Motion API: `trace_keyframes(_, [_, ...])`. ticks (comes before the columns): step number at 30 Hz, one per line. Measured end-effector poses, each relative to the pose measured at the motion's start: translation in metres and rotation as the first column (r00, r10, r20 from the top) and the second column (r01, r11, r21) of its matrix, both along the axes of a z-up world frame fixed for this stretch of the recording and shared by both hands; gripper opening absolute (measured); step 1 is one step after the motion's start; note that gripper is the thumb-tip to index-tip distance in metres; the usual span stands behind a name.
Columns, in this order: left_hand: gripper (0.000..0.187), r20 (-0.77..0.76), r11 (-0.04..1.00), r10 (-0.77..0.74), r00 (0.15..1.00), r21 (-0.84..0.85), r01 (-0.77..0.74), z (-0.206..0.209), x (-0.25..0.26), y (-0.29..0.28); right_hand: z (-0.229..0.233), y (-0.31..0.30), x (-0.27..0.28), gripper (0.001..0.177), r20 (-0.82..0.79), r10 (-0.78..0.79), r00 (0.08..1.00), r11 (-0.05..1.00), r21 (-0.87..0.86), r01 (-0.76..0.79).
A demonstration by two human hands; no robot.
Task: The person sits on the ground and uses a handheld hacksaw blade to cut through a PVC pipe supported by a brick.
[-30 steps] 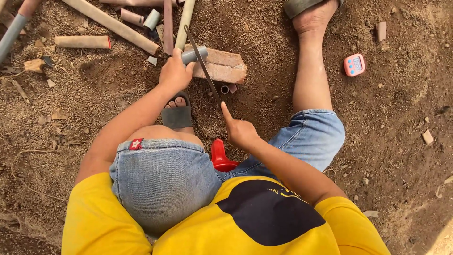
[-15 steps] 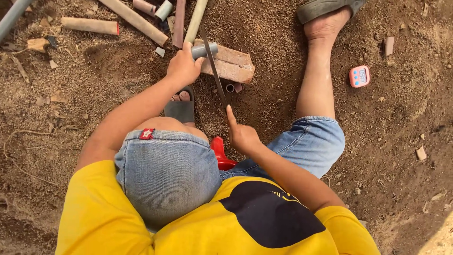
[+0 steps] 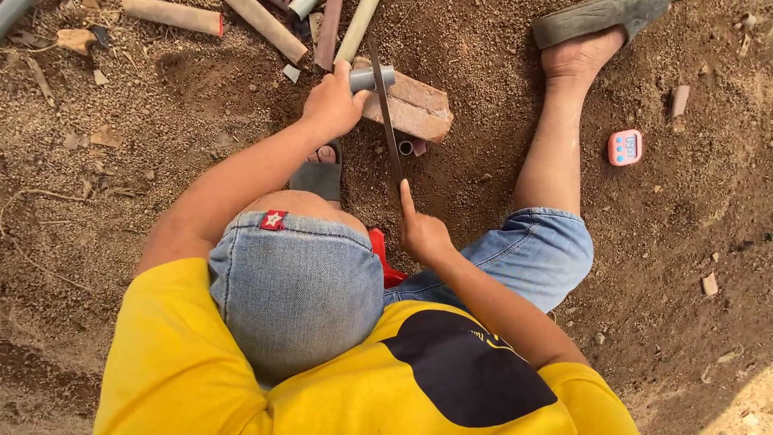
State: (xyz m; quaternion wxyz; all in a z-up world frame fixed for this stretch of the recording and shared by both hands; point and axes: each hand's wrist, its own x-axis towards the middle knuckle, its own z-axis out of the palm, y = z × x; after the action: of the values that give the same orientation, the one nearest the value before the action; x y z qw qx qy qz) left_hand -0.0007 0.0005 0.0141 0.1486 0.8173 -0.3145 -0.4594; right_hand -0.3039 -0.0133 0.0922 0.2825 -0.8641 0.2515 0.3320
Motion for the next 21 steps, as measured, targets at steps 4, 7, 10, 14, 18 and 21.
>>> trace_keyframes(4, [0.048, 0.017, 1.0, 0.008, 1.0, -0.017, -0.008, -0.002, -0.002, 0.0, 0.001, -0.03, 0.047, 0.085, -0.002, 0.002, 1.0, 1.0, -0.029, -0.002])
trace_keyframes(7, [0.048, 0.023, 1.0, 0.0, 1.0, 0.003, 0.0, -0.003, -0.001, 0.0, 0.004, -0.037, 0.07, 0.084, -0.024, 0.005, 1.0, 0.999, -0.034, -0.006])
trace_keyframes(10, [0.048, 0.016, 1.0, -0.005, 1.0, 0.017, 0.005, -0.001, 0.0, -0.002, 0.003, -0.021, 0.047, 0.082, 0.015, 0.018, 1.0, 0.999, -0.036, -0.018])
trace_keyframes(14, [0.046, -0.006, 1.0, -0.021, 1.0, 0.019, 0.021, 0.004, 0.002, -0.003, -0.01, 0.007, -0.013, 0.082, 0.052, 0.013, 0.999, 1.0, -0.001, -0.013])
trace_keyframes(18, [0.047, 0.008, 1.0, -0.016, 1.0, -0.012, 0.016, -0.001, -0.001, 0.001, -0.008, -0.01, 0.006, 0.082, 0.049, 0.014, 0.999, 1.0, -0.025, -0.013])
trace_keyframes(21, [0.046, 0.032, 1.0, -0.009, 0.999, -0.013, 0.01, -0.001, 0.001, -0.002, -0.009, -0.033, 0.043, 0.09, 0.083, 0.02, 0.996, 0.998, -0.053, -0.016])
